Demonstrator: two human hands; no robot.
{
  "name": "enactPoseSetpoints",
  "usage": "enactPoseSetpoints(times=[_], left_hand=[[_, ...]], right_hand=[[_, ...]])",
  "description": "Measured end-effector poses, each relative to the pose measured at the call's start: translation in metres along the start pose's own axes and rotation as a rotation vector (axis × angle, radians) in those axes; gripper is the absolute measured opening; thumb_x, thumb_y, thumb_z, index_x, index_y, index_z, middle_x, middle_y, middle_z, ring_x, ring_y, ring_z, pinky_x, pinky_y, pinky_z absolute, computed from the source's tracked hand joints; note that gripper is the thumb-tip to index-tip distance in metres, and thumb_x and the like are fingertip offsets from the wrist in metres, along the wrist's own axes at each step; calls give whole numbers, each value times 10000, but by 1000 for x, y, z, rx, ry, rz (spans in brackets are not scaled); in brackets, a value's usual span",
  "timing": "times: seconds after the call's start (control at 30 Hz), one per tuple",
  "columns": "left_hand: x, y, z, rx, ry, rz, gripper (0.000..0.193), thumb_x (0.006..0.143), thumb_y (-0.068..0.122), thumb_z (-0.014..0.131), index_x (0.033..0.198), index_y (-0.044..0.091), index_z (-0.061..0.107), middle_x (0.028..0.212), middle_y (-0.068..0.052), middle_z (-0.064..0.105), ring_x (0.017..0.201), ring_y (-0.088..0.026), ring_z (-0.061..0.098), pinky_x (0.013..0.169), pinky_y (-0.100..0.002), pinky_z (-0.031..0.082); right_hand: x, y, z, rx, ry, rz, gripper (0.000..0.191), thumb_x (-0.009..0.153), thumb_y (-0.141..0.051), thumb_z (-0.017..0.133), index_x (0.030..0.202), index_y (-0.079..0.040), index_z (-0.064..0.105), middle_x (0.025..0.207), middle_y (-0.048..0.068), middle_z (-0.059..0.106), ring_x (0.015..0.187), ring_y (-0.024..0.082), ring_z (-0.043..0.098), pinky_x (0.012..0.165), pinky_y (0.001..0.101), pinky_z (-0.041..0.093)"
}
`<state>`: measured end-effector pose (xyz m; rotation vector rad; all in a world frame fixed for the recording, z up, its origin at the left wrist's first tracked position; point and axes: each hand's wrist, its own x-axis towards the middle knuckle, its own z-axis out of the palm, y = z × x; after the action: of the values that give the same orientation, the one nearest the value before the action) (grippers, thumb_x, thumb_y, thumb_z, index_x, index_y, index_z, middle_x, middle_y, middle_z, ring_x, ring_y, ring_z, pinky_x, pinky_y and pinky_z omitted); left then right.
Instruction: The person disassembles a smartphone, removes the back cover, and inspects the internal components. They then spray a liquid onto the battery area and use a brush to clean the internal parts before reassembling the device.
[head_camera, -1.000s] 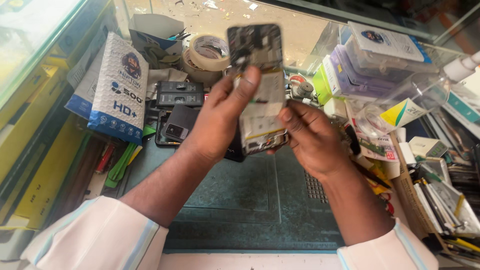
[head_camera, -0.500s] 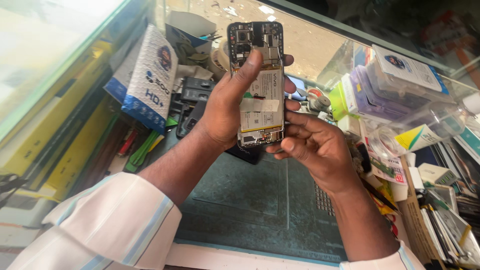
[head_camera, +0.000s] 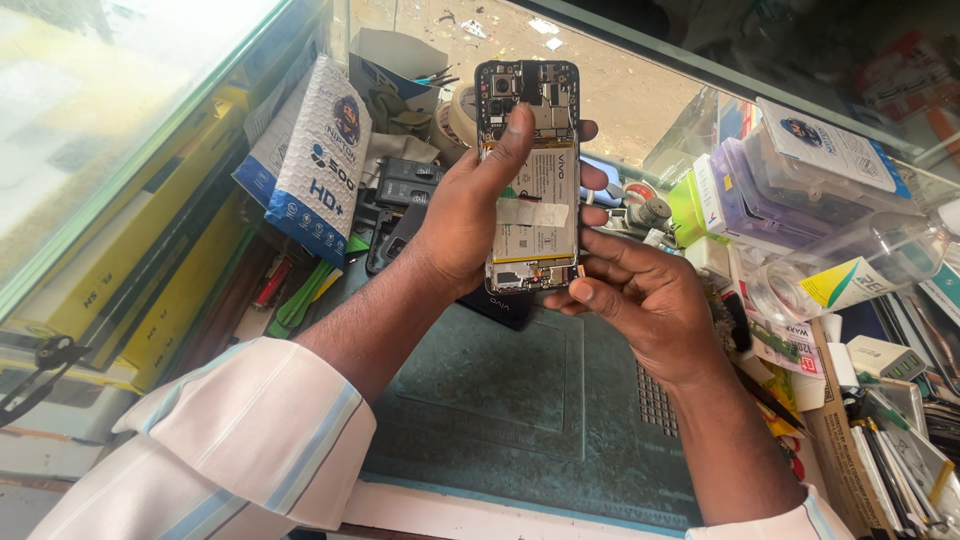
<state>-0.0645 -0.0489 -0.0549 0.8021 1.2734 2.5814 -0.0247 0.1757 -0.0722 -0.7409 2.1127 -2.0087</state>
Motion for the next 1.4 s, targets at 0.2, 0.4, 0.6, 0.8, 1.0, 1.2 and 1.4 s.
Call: enactPoseSetpoints(times=[0.2,0.4,0.6,0.8,1.0,1.2,1.4], left_hand=[[0,1,-1,31,-34,14,579,1037,448,546,1450,42,535,1175,-191,730,1026,-251,752,873,-414,668],[1,1,-4,167,12,27,501,1007,354,618,1382,27,566,1144,-179,768,999,-234,777,850,-394,678],[2,2,-4,203,53,5,448,997,349,628,1270,-7,614,1068,-177,785,920,-231,791,800,-380,684],[2,2,-4,235,70,10,443,996,363,623,1243,-4,642,1058,-169,792,902,-219,795,794,-375,682],[2,1,-3,211,64,-1,436,997,360,622,1241,-1,638,1057,-167,789,911,-220,795,807,-377,685],[1,2,-2,230,44,14,446,1003,376,611,1241,-1,646,1060,-163,788,909,-221,792,803,-375,683],[1,4,-2,247,36,23,451,1008,384,601,1235,-3,653,1059,-162,790,895,-220,795,785,-369,688]], right_hand=[[-1,5,-8,61,-10,-10,483,956,-44,688,1420,25,579,1192,246,740,1001,309,778,819,387,667],[-1,8,-10,76,-14,-17,464,956,-10,682,1410,-15,589,1198,253,739,1026,320,777,816,398,673],[0,6,-8,72,-9,2,468,953,-19,678,1412,-3,587,1192,243,742,1029,315,773,810,387,669],[0,5,-6,49,-8,0,477,956,-29,676,1421,16,580,1188,232,742,1021,304,771,808,374,664],[-1,5,-7,82,-26,-20,465,963,-18,679,1418,-6,586,1190,234,739,1037,310,770,806,378,665],[-2,2,-7,74,-33,-15,475,959,-14,674,1424,-11,580,1205,239,738,1035,314,772,807,378,667],[-1,0,-6,44,-23,-7,475,953,-19,672,1418,2,578,1186,242,744,1026,311,776,795,376,671]])
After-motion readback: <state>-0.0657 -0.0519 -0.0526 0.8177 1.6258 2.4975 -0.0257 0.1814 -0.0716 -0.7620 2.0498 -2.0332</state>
